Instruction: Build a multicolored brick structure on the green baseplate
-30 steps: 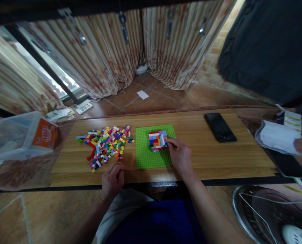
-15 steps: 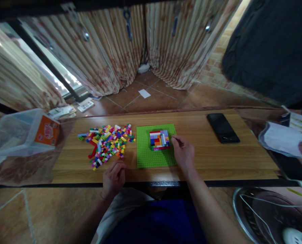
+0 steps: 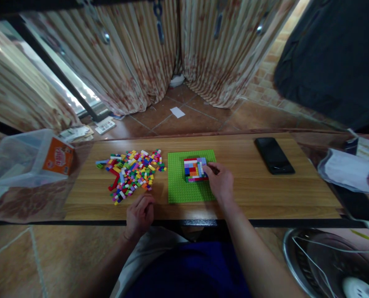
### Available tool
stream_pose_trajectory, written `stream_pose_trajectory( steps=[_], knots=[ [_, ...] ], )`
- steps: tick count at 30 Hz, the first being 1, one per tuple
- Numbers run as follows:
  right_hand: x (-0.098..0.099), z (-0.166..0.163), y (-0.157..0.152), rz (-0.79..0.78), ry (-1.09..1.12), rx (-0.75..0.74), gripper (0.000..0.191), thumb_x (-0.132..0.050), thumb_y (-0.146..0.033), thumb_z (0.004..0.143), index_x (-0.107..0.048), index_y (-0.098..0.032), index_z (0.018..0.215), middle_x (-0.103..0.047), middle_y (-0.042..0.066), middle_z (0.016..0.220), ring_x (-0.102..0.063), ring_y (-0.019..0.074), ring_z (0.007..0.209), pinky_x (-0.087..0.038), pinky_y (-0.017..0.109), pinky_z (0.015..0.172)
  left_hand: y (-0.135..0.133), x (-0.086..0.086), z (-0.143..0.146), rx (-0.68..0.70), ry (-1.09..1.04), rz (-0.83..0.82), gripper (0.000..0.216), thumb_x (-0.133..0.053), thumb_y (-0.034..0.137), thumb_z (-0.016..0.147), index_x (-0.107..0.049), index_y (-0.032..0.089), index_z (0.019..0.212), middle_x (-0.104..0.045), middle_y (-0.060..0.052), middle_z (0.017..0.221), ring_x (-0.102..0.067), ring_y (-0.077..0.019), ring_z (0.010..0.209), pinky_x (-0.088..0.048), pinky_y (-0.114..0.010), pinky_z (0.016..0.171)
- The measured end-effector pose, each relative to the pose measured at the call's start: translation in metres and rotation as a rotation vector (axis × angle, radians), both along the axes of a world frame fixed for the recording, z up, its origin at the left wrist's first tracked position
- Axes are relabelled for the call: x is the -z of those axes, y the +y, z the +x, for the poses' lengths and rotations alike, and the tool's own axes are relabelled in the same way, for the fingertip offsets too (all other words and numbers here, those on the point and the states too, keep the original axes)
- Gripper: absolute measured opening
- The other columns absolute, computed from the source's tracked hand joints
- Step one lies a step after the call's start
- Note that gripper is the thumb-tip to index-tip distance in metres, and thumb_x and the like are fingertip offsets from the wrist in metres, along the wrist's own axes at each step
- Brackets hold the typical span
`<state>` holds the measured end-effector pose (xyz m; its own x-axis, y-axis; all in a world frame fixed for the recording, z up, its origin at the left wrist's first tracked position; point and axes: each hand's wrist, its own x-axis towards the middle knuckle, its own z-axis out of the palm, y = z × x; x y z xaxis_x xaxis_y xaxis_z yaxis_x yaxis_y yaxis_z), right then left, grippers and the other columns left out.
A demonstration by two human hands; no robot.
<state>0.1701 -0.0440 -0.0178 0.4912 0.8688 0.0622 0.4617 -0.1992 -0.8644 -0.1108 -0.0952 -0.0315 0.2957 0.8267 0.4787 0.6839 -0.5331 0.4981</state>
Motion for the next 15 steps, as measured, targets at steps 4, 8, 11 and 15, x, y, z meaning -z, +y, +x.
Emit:
stream_pose_trajectory(
  steps=[4,8,11,15],
  knots=[
    [0.002,-0.002,-0.002,0.028,-0.047,-0.024,0.04,-0.063,-0.05,0.078,-0.075,-0.015,0.093,-0.075,0.011,0.087,-0.067,0.0217,0.073,-0.05,0.034,0.068,0.0,0.001,0.0,-0.014,0.002,0.0,0.017,-0.045,0.007,0.087,-0.056,0.019,0.082,-0.065,-0.005,0.084,-0.064,-0.015,0.078,-0.052,-0.025,0.072],
    [0.001,0.0,-0.001,0.02,-0.072,-0.06,0.04,-0.062,-0.05,0.079,-0.074,-0.015,0.094,-0.075,0.011,0.088,-0.067,0.0213,0.074,-0.05,0.034,0.07,0.0,0.0,0.001,-0.014,0.011,-0.002,0.017,-0.045,0.008,0.087,-0.056,0.019,0.081,-0.064,-0.004,0.081,-0.064,-0.015,0.076,-0.052,-0.024,0.07],
    [0.001,0.006,0.0,-0.001,-0.057,-0.085,0.043,-0.064,-0.053,0.076,-0.075,-0.015,0.094,-0.075,0.01,0.087,-0.067,0.0214,0.075,-0.05,0.034,0.069,0.0,0.0,0.001,-0.013,0.02,0.003,0.017,-0.045,0.008,0.087,-0.056,0.019,0.081,-0.064,-0.004,0.08,-0.063,-0.0154,0.076,-0.051,-0.025,0.069],
    [0.008,0.014,-0.002,0.069,0.143,0.006,0.046,-0.062,-0.057,0.077,-0.073,-0.014,0.087,-0.073,0.009,0.08,-0.064,0.0179,0.069,-0.049,0.029,0.062,0.0,0.001,0.001,-0.012,0.014,-0.003,0.018,-0.045,0.007,0.086,-0.057,0.019,0.081,-0.064,-0.004,0.08,-0.063,-0.0151,0.076,-0.051,-0.024,0.069]
  ],
)
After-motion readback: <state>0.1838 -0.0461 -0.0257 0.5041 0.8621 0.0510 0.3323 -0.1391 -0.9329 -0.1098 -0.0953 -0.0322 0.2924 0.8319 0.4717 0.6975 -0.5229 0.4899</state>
